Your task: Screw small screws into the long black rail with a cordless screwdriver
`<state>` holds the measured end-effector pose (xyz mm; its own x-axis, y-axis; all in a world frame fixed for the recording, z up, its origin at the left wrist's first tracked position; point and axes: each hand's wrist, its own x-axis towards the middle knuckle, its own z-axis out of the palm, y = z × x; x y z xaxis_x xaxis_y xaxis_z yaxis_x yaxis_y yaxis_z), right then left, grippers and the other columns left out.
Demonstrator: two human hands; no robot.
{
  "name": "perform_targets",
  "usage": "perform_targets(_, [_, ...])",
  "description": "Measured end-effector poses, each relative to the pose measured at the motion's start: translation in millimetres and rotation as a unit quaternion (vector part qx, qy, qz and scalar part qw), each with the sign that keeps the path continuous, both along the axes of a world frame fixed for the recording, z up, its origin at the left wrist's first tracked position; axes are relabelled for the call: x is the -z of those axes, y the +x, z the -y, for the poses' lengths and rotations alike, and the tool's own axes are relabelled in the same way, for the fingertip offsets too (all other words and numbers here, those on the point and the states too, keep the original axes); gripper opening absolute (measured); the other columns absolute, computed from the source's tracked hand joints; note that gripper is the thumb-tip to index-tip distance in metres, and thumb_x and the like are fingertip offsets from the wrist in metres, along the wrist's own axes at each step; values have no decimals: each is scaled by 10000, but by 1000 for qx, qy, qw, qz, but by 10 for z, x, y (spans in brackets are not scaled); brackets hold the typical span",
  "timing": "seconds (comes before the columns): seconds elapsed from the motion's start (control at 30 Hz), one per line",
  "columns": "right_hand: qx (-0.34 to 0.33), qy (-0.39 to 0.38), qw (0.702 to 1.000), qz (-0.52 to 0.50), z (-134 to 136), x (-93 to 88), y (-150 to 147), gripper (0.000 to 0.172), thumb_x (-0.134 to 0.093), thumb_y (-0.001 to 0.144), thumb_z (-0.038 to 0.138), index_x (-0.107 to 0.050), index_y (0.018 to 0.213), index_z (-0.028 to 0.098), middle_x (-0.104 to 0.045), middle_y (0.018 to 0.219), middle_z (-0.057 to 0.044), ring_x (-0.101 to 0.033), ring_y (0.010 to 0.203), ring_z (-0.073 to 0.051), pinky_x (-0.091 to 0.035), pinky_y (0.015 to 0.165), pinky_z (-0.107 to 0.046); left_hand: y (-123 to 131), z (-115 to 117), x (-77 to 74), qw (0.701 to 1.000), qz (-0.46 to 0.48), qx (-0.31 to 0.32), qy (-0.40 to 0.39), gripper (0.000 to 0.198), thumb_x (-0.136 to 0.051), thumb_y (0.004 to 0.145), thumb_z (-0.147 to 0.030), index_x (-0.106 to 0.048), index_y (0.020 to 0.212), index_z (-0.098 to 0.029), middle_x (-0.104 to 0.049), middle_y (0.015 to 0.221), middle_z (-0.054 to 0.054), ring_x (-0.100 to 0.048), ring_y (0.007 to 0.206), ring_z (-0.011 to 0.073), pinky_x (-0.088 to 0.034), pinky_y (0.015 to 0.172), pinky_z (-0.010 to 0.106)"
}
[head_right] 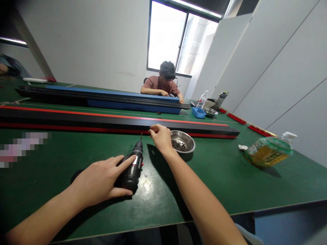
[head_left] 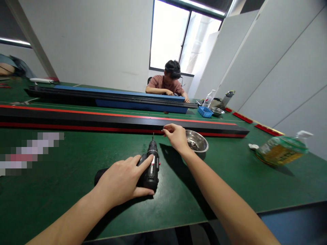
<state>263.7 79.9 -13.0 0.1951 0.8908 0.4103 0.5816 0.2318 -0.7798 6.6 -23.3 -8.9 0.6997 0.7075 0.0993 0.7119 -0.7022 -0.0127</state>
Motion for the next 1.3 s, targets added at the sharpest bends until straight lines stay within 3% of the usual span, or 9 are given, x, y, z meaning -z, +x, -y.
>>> perform_targets(0.23, [41, -75, 992, -93, -435, 449, -256, 100, -701, 896, 175, -790, 935, 151, -811, 874, -86, -778, 688, -179, -580, 628, -226, 1, -1, 17, 1000, 4, 3, 4, 1001, -646, 810, -774, -342, 1622, -275, -647, 1394, 192, -704, 1125, 379, -604, 904, 502])
perform_targets(0.37, [20, -75, 985, -155, -530, 572, -260, 84, -703, 892, 169, -779, 917, 143, -814, 891, -90, -767, 651, -163, -587, 627, -224, 4, -6, 8, 1000, 6, 4, -3, 1009, -645, 803, -783, -339, 1621, -278, -653, 1381, 185, -701, 1133, 372, -599, 917, 496])
perform_targets(0.53, [-7, -77, 977, -199, -574, 585, -240, 63, -709, 881, 143, -764, 908, 131, -812, 866, -94, -758, 627, -154, -587, 611, -215, -3, -2, 4, 1000, 7, 4, -7, 1003, -625, 812, -790, -330, 1622, -276, -652, 1366, 182, -702, 1116, 377, -601, 904, 507])
perform_targets(0.93, [-19, -85, 984, -158, -615, 618, -271, 71, -726, 876, 195, -770, 911, 150, -814, 887, -81, -733, 583, -130, -574, 585, -204, -10, 1, 13, 1000, 6, 3, -3, 984, -630, 821, -773, -332, 1618, -280, -659, 1338, 172, -703, 1113, 375, -601, 896, 497])
perform_targets(1.3, [-19, -98, 988, -116, -587, 578, -260, 238, -575, 1000, 302, -769, 952, 172, -816, 940, -66, -739, 602, -126, -573, 624, -213, -4, -5, 10, 1000, 11, 2, -10, 985, -635, 822, -766, -331, 1622, -279, -655, 1357, 173, -697, 1128, 376, -594, 906, 497])
